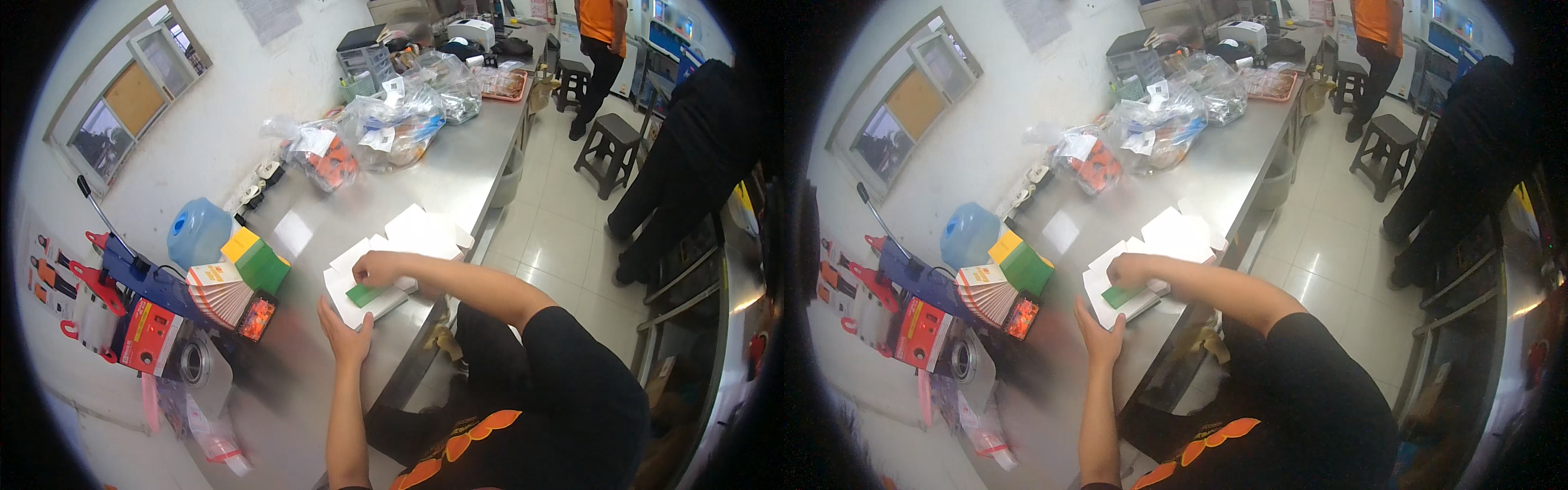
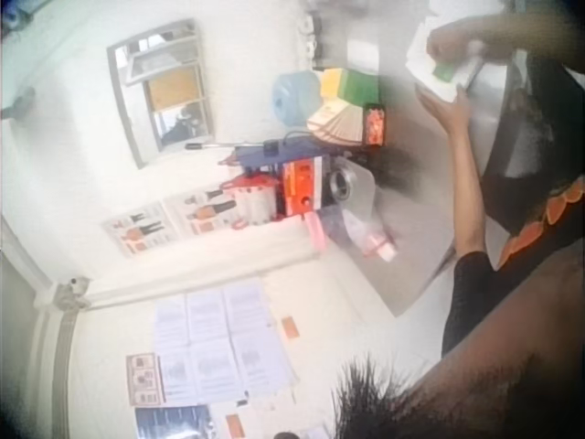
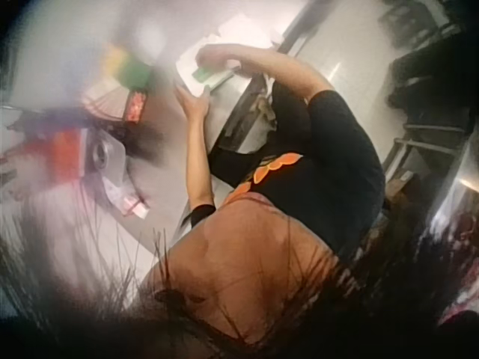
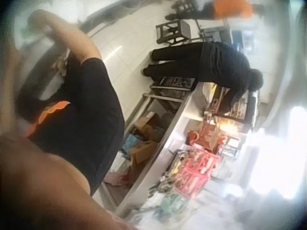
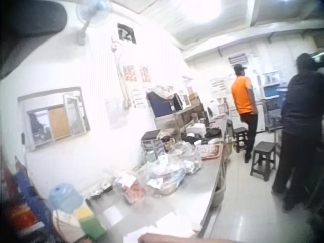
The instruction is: The person folds flat cardboard pieces into small rectangular boxes by hand, aligning edges and tucking flaps to form the shape. They repeatedly pick up new flat pieces, fold them into boxes, and place the finished boxes into a stack on the table.
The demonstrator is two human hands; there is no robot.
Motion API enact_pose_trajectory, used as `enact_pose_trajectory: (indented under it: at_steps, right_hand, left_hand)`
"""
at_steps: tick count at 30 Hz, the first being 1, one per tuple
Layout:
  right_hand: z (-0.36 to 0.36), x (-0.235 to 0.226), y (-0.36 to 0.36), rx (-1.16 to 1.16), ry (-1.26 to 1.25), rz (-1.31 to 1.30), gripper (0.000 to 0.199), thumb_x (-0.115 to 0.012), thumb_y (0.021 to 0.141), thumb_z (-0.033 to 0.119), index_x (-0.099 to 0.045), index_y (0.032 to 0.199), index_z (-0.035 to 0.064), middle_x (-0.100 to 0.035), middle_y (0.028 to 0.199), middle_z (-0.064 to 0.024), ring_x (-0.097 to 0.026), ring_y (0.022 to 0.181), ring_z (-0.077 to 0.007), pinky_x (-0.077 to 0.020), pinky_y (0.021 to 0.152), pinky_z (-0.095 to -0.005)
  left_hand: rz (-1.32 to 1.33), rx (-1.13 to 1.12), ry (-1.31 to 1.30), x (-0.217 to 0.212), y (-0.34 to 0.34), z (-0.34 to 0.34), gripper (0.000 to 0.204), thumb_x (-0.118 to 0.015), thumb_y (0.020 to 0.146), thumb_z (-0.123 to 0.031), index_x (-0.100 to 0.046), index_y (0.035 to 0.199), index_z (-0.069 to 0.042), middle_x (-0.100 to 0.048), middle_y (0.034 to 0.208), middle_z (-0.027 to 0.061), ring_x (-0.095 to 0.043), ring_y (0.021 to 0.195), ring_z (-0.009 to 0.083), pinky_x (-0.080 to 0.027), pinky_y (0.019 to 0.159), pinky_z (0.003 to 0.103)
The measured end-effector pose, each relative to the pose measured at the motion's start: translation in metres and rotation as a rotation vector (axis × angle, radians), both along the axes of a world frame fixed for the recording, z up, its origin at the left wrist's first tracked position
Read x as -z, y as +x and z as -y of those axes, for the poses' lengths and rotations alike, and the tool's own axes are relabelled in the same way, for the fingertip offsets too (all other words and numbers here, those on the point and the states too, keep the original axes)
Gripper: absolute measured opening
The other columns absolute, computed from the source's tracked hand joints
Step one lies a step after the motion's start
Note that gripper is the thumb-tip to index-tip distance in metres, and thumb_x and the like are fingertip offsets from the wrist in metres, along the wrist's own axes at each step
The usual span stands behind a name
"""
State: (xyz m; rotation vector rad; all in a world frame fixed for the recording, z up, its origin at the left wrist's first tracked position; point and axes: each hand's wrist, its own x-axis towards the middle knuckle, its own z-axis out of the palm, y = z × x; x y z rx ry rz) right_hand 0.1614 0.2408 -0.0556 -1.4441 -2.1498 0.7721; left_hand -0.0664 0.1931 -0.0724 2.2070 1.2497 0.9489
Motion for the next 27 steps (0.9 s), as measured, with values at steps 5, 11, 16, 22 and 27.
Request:
enact_pose_trajectory:
  at_steps: [5, 11, 16, 22, 27]
  right_hand:
    - [0.058, -0.04, -0.04, 0.075, 0.229, 0.366, 0.031, -0.059, 0.085, 0.005, -0.063, 0.116, 0.0046, -0.071, 0.1, -0.0139, -0.069, 0.097, -0.0352, -0.0535, 0.08, -0.0483]
    - [0.101, -0.094, -0.022, 0.506, 0.845, -0.145, 0.03, -0.059, 0.081, -0.003, -0.064, 0.108, 0.0064, -0.065, 0.094, -0.0123, -0.062, 0.084, -0.0363, -0.0485, 0.073, -0.0471]
    - [0.135, -0.105, -0.025, 0.34, 0.942, -0.143, 0.03, -0.063, 0.076, -0.002, -0.063, 0.105, 0.0057, -0.06, 0.094, -0.0088, -0.057, 0.085, -0.0301, -0.0452, 0.074, -0.0417]
    - [0.157, -0.128, -0.041, 0.413, 1.052, -0.329, 0.026, -0.07, 0.078, -0.001, -0.063, 0.102, 0.0045, -0.06, 0.088, -0.0099, -0.056, 0.077, -0.0295, -0.0433, 0.069, -0.0397]
    - [0.163, -0.137, -0.063, 0.399, 1.105, -0.307, 0.022, -0.07, 0.078, 0.001, -0.064, 0.099, 0.0058, -0.058, 0.088, -0.0093, -0.056, 0.079, -0.0296, -0.0425, 0.069, -0.0394]
  left_hand:
    - [-0.033, -0.039, -0.004, 0.0, -0.006, 0.006, 0.118, -0.087, 0.068, -0.026, -0.012, 0.155, 0.004, -0.02, 0.158, 0.0272, -0.022, 0.146, 0.044, -0.021, 0.12, 0.051]
    - [0.052, -0.062, -0.01, -0.007, -0.003, 0.013, 0.122, -0.087, 0.07, -0.029, -0.007, 0.156, 0.004, -0.013, 0.16, 0.0289, -0.016, 0.149, 0.0446, -0.019, 0.122, 0.05]
    - [0.303, 0.104, 0.404, -0.053, 0.009, 0.013, 0.104, -0.082, 0.079, -0.034, -0.017, 0.152, 0.002, -0.017, 0.159, 0.0283, -0.017, 0.149, 0.0449, -0.018, 0.12, 0.057]
    - [0.601, 0.211, 0.596, -0.126, 0.054, 0.01, 0.04, -0.07, 0.088, -0.031, -0.047, 0.107, -0.004, -0.05, 0.117, 0.017, -0.045, 0.123, 0.0383, -0.022, 0.116, 0.06]
    - [0.632, 0.185, 0.665, -0.146, 0.041, 0.025, 0.022, -0.06, 0.088, -0.02, -0.05, 0.096, -0.001, -0.047, 0.094, 0.0145, -0.05, 0.095, 0.0347, -0.034, 0.103, 0.056]
